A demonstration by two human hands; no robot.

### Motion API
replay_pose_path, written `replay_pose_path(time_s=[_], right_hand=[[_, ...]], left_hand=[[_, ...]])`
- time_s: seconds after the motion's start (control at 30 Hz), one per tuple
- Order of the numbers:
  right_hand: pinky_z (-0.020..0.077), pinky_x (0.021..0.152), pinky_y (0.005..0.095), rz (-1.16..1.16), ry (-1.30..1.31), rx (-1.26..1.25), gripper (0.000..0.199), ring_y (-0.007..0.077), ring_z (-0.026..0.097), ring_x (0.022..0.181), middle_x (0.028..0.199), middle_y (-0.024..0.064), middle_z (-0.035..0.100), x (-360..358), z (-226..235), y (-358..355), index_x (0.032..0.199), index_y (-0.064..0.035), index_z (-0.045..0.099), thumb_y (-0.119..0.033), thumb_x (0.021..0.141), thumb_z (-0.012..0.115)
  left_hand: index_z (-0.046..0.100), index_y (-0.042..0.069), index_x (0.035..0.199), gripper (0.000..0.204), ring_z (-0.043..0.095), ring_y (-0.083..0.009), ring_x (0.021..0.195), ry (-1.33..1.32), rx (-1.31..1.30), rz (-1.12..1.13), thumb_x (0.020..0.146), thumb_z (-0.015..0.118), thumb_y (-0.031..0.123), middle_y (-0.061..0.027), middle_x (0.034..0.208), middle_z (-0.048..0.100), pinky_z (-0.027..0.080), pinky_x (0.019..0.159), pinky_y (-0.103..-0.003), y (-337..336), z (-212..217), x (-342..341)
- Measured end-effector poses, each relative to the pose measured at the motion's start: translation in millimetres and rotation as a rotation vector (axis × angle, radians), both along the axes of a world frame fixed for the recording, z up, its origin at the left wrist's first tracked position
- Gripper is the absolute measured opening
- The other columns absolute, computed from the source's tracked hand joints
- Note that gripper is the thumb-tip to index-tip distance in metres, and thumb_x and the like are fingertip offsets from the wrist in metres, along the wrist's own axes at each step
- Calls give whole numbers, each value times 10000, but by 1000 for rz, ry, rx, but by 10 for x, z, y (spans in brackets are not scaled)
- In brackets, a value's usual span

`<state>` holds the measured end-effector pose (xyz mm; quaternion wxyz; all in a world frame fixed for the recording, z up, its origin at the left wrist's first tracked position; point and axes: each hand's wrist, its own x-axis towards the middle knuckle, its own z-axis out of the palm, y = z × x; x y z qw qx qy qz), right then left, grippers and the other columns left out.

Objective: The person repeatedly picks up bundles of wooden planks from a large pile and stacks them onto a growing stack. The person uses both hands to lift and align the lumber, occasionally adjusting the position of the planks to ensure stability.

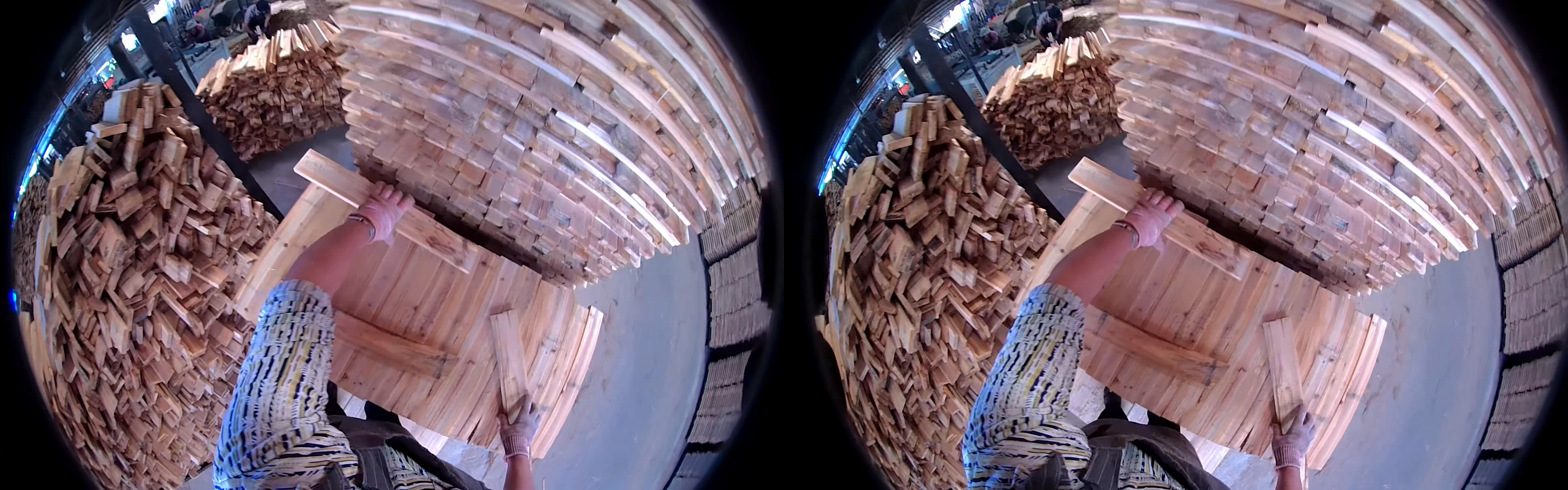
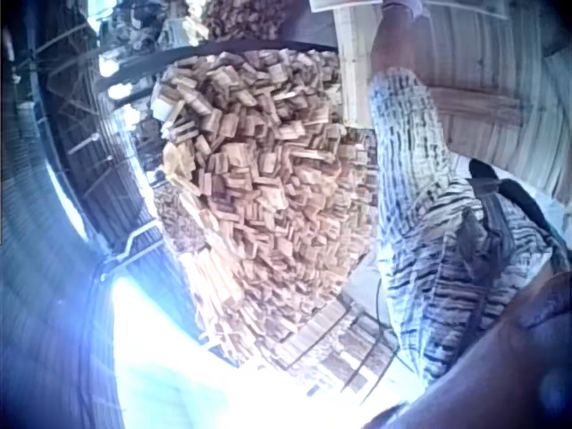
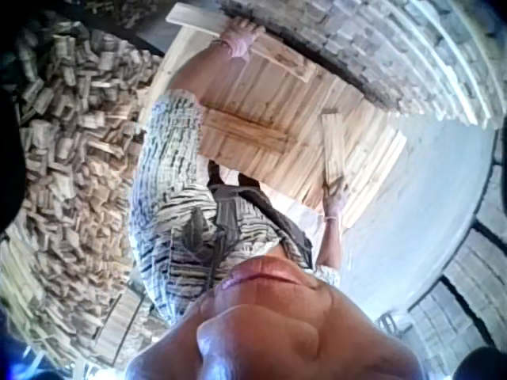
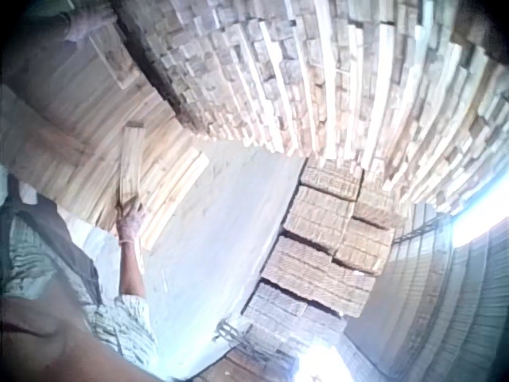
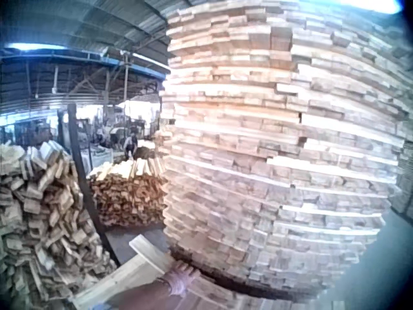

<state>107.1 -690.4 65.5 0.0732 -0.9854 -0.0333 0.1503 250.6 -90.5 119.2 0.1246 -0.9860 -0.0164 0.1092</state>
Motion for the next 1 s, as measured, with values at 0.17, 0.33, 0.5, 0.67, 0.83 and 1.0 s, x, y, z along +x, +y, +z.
replay_pose_path(time_s=[0.17,0.33,0.5,0.67,0.83,1.0], right_hand=[[410,1078,505,14,-43,21,974,452,461,1256,1378,249,479,24,-29,-18,1514,-120,368,-234,689,874],[450,996,495,156,-55,168,855,428,527,1138,1291,242,544,122,124,-123,1473,-77,435,-245,741,844],[433,1062,494,359,-81,65,820,441,489,1252,1369,219,508,1074,909,435,1484,-133,413,-194,768,808],[400,1146,454,628,3,-8,683,370,473,1314,1417,136,496,1762,957,1301,1481,-209,431,-197,871,739],[408,1112,500,801,-42,-10,728,380,438,1372,1448,137,489,2102,256,1610,1474,-253,456,-254,818,771],[442,1042,543,824,-218,30,570,349,489,1344,1418,103,530,2492,-242,1112,1431,-356,491,-277,885,631]], left_hand=[[287,111,1538,1082,256,-401,1467,16,-231,176,706,810,566,-195,1583,289,194,1185,-590,34,-714,174],[225,100,1581,1108,279,-430,1467,188,-241,155,712,841,408,-238,1574,295,282,1188,-542,-19,-521,263],[282,177,1557,1091,241,-392,1499,168,-221,264,674,889,382,-172,1610,268,191,1217,-561,41,-617,235],[240,170,1578,1108,257,-382,1492,175,-223,246,697,894,324,-180,1609,265,196,1214,-566,-35,-520,290],[258,127,1567,1040,342,-424,1421,93,-261,142,723,857,238,-220,1517,371,276,1196,-508,32,-555,232],[184,179,1593,1174,341,-428,1400,125,-332,114,654,889,192,-231,1544,311,285,1186,-510,-39,-624,312]])
